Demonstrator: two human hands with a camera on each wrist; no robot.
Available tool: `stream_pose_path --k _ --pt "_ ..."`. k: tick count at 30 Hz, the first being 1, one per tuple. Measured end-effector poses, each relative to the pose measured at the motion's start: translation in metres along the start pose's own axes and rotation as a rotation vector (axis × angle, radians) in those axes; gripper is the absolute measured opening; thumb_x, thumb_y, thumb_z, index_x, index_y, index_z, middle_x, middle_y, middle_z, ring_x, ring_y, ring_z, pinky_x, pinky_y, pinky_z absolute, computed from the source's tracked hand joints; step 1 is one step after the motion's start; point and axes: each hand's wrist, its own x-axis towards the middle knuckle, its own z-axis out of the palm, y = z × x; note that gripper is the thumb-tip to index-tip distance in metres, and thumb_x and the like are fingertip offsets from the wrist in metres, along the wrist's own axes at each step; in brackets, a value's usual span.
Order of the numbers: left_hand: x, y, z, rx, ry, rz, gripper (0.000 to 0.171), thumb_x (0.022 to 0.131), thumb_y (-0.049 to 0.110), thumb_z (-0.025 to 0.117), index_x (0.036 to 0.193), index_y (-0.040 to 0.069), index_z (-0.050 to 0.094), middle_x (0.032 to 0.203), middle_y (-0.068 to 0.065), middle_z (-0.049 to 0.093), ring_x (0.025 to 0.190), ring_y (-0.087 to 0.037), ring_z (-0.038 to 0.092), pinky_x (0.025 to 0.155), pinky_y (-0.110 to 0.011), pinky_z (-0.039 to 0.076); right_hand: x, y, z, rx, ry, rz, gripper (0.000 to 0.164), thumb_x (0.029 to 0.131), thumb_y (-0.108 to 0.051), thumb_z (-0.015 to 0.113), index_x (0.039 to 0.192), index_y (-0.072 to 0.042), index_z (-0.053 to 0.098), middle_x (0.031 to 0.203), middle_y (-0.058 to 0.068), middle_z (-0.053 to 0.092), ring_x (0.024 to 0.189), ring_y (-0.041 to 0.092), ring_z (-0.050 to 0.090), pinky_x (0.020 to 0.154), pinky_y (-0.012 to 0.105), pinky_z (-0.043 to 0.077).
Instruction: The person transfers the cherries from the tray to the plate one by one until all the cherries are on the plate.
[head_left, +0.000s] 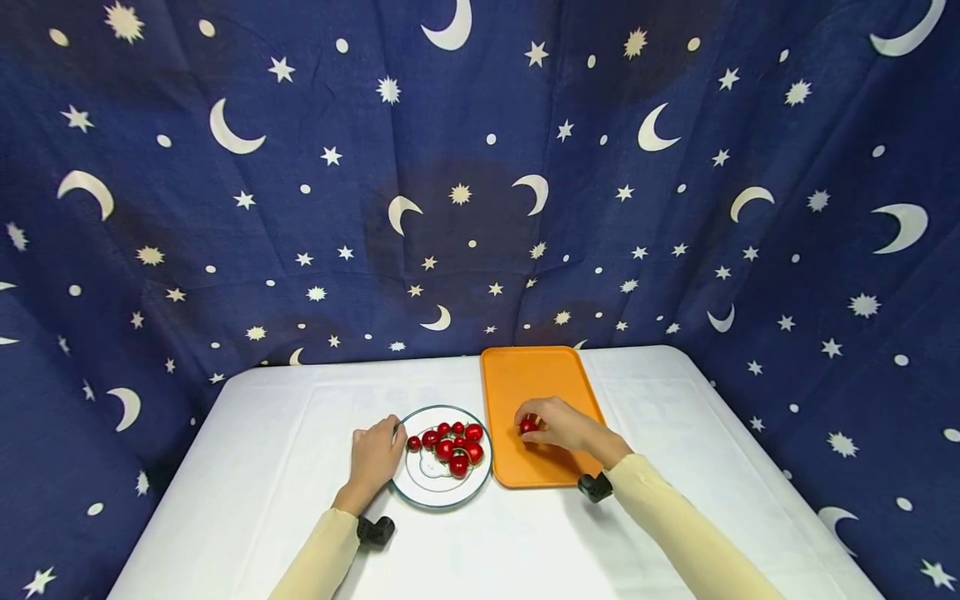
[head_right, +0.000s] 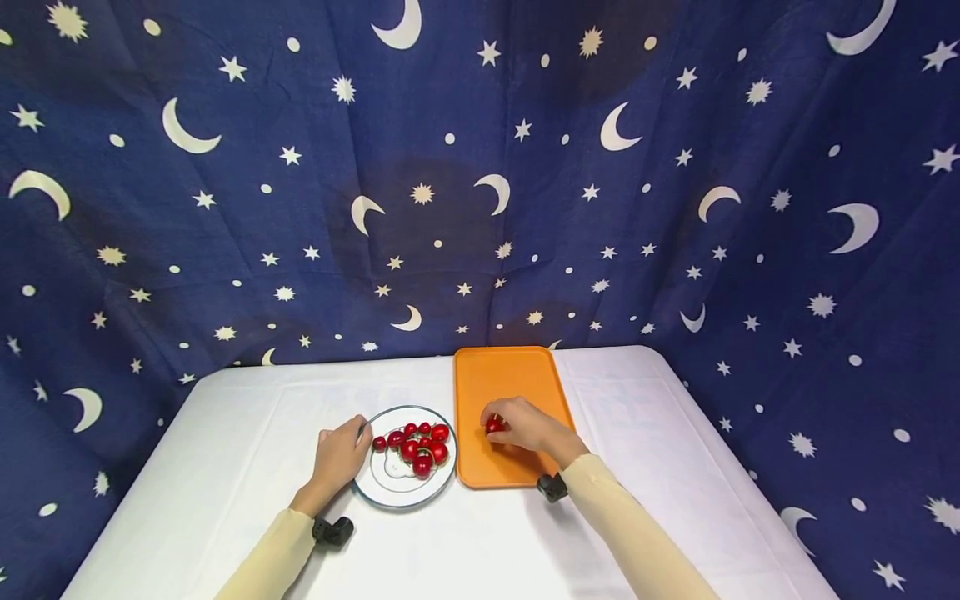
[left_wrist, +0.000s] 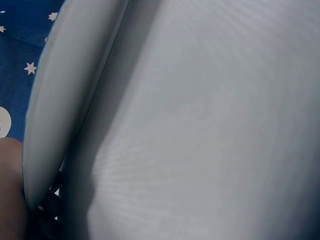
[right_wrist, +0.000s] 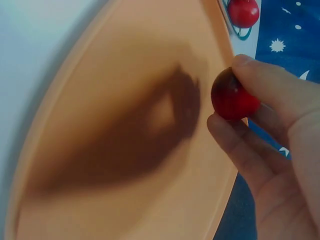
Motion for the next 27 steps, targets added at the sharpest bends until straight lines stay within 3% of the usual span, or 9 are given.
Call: stream_pose_path --k 13,27 --pt "0.001 -0.002 0.0 -0.003 -0.001 -0.005 0.02 0.103 0.022 0.054 0.1 0.006 0.067 0.093 -0.014 0.076 0.091 -0.033 0.072 0.077 -0.042 0.035 0.02 -0.019 0.01 0.057 0.069 -0.092 0.024 0.095 -0.013 0.073 0.117 -0.006 0.066 0.111 0.006 0.068 0.101 0.021 0.068 0.087 0.033 0.06" --pt "0.0 0.0 -0.002 -0.015 0.0 -0.007 0.02 0.103 0.021 0.053 0.1 0.006 0.067 0.092 -0.013 0.076 0.087 -0.031 0.072 0.075 -0.04 0.033 0.034 -0.035 0.023 0.043 0.046 -0.102 0.025 0.093 -0.014 0.075 0.117 -0.008 0.068 0.112 0.006 0.066 0.1 0.02 0.067 0.09 0.031 0.06"
